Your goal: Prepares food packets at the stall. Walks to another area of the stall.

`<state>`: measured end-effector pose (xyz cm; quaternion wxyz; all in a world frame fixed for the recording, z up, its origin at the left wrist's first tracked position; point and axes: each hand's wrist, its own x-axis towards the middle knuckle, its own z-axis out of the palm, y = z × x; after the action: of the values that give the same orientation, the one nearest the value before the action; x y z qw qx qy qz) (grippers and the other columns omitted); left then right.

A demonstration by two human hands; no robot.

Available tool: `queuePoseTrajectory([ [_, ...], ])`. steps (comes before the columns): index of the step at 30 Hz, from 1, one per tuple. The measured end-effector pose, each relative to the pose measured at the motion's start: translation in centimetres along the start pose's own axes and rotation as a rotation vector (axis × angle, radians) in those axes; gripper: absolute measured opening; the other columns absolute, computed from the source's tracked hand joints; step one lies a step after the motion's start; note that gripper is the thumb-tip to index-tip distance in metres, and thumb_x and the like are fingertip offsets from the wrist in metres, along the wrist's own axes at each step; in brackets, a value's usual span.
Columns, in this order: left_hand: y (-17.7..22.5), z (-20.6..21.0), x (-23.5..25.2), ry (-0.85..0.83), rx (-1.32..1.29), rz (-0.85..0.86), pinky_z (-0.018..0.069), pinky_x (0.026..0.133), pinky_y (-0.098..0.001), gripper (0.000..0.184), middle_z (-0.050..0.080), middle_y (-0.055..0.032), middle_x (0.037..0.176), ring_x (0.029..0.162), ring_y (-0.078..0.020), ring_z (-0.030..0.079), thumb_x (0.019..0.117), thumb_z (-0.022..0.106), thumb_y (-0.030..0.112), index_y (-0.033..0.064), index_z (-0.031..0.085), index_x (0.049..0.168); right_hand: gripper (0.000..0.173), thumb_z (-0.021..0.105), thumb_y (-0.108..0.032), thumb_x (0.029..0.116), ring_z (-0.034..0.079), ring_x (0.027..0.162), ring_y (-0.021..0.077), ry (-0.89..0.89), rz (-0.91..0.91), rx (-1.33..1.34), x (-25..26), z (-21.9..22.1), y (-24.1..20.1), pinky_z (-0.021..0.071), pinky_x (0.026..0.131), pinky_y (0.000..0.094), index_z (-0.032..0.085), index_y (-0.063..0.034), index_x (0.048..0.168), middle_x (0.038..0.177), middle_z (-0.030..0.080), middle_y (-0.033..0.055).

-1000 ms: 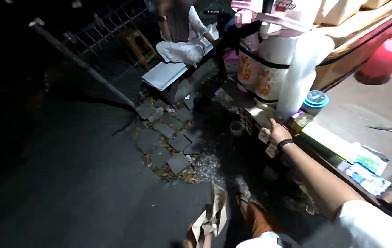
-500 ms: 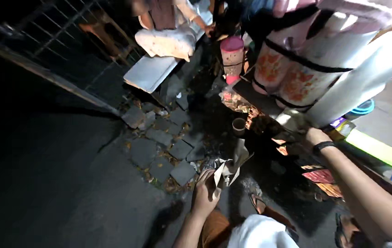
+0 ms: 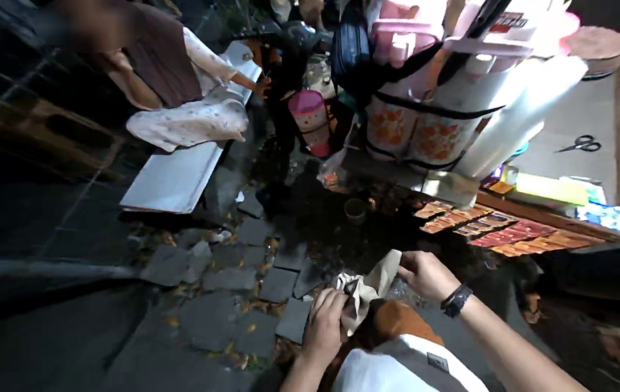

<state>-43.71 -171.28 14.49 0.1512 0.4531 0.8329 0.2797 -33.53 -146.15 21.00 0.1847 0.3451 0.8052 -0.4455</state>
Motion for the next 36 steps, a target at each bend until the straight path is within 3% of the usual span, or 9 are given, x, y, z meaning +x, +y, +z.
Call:
queuePoseTrajectory([
  [7, -11.0, 1.5, 2.9, -0.227, 0.169, -0.121, 0.0495, 0.104, -0.0564, 0.034, 0.070, -0.0172, 0.122, 0.122, -0.0393, 0.062, 0.0826, 0.066, -0.010, 0.0016, 0.073, 0.114, 0.037, 0.068, -0.005, 0.0936, 0.067, 0.074, 0.0192, -0.059, 0.100, 0.505, 10.3, 5.5, 4.3, 0.0587, 0.068, 0.0365, 0.058, -0.0022, 0.129, 0.099, 0.067, 0.0124],
  [12, -19.0, 1.4, 7.5, -0.070, 0.159, -0.369, 0.0478, 0.107, -0.0553, 0.032, 0.069, -0.0257, 0.121, 0.120, -0.0431, 0.063, 0.0888, 0.069, 0.000, -0.0092, 0.068, 0.119, 0.030, 0.066, -0.008, 0.0979, 0.066, 0.070, 0.0123, 0.081, 0.232, 0.659, 20.0, 4.7, 8.8, 0.0579, 0.066, 0.0292, 0.061, 0.0001, 0.126, 0.091, 0.069, 0.0081],
  [17, -21.8, -1.4, 11.1, -0.096, 0.128, -0.515, 0.0465, 0.108, -0.0549, 0.037, 0.066, -0.0293, 0.123, 0.121, -0.0429, 0.061, 0.0948, 0.068, 0.015, -0.0109, 0.066, 0.121, 0.030, 0.063, -0.012, 0.1002, 0.071, 0.085, 0.0231, 0.331, 0.393, 0.668, 31.8, 8.3, 11.8, 0.0605, 0.081, 0.0420, 0.063, 0.0018, 0.126, 0.105, 0.071, 0.0169],
  [22, -25.3, -3.7, 13.1, -0.096, 0.111, -0.484, 0.0519, 0.102, -0.0535, 0.040, 0.067, -0.0316, 0.119, 0.114, -0.0448, 0.065, 0.0916, 0.069, 0.015, -0.0139, 0.065, 0.120, 0.042, 0.061, -0.025, 0.1037, 0.060, 0.124, 0.0357, 0.445, 0.609, 0.487, 44.0, 9.9, 10.7, 0.0464, 0.108, 0.0509, 0.060, 0.0014, 0.136, 0.134, 0.062, 0.0251],
  [26, -26.7, -4.6, 20.3, -0.303, 0.002, -0.696, 0.0413, 0.115, -0.0455, 0.041, 0.062, -0.0308, 0.132, 0.129, -0.0419, 0.056, 0.0962, 0.065, 0.014, -0.0144, 0.062, 0.126, 0.050, 0.055, -0.032, 0.1059, 0.046, 0.140, 0.0457, 0.019, 0.459, -0.156, 52.2, 12.4, 13.0, 0.0338, 0.116, 0.0630, 0.054, -0.0008, 0.145, 0.148, 0.052, 0.0268],
  [29, -30.7, -3.0, 22.5, -0.219, -0.098, -0.607, 0.0480, 0.109, -0.0474, 0.048, 0.063, -0.0329, 0.128, 0.123, -0.0407, 0.062, 0.0882, 0.072, 0.015, -0.0156, 0.063, 0.124, 0.048, 0.058, -0.023, 0.1051, 0.049, 0.139, 0.0381, -0.106, 0.456, 0.058, 49.2, 12.8, 8.4, 0.0356, 0.118, 0.0511, 0.052, 0.0042, 0.144, 0.146, 0.054, 0.0264],
  [31, -33.4, -2.3, 26.8, -0.219, -0.300, -0.595, 0.0473, 0.111, -0.0444, 0.056, 0.062, -0.0265, 0.133, 0.126, -0.0319, 0.061, 0.0876, 0.077, 0.018, -0.0094, 0.059, 0.134, 0.062, 0.075, -0.024, 0.0926, 0.061, 0.127, 0.0255, -0.038, 0.268, 0.389, 46.2, 11.5, 2.3, 0.0492, 0.110, 0.0413, 0.053, -0.0031, 0.146, 0.140, 0.061, 0.0172],
  [33, -35.2, -3.1, 31.4, -0.361, -0.452, -0.529, 0.0492, 0.110, -0.0369, 0.056, 0.064, -0.0160, 0.134, 0.125, -0.0188, 0.061, 0.0887, 0.077, 0.021, -0.0014, 0.058, 0.137, 0.098, 0.090, -0.036, 0.0747, 0.055, 0.134, 0.0184, -0.095, 0.112, 0.441, 43.1, 10.9, -4.3, 0.0482, 0.112, 0.0396, 0.041, -0.0130, 0.157, 0.152, 0.052, 0.0095],
  [36, -36.7, -5.5, 39.5, -0.592, -0.543, -0.324, 0.0480, 0.110, -0.0365, 0.050, 0.066, -0.0161, 0.131, 0.124, -0.0191, 0.062, 0.0884, 0.077, 0.021, -0.0018, 0.064, 0.131, 0.099, 0.092, -0.042, 0.0715, 0.052, 0.140, 0.0268, 0.073, -0.081, 0.252, 41.3, 9.4, -12.4, 0.0461, 0.114, 0.0474, 0.048, -0.0031, 0.151, 0.154, 0.050, 0.0177],
])
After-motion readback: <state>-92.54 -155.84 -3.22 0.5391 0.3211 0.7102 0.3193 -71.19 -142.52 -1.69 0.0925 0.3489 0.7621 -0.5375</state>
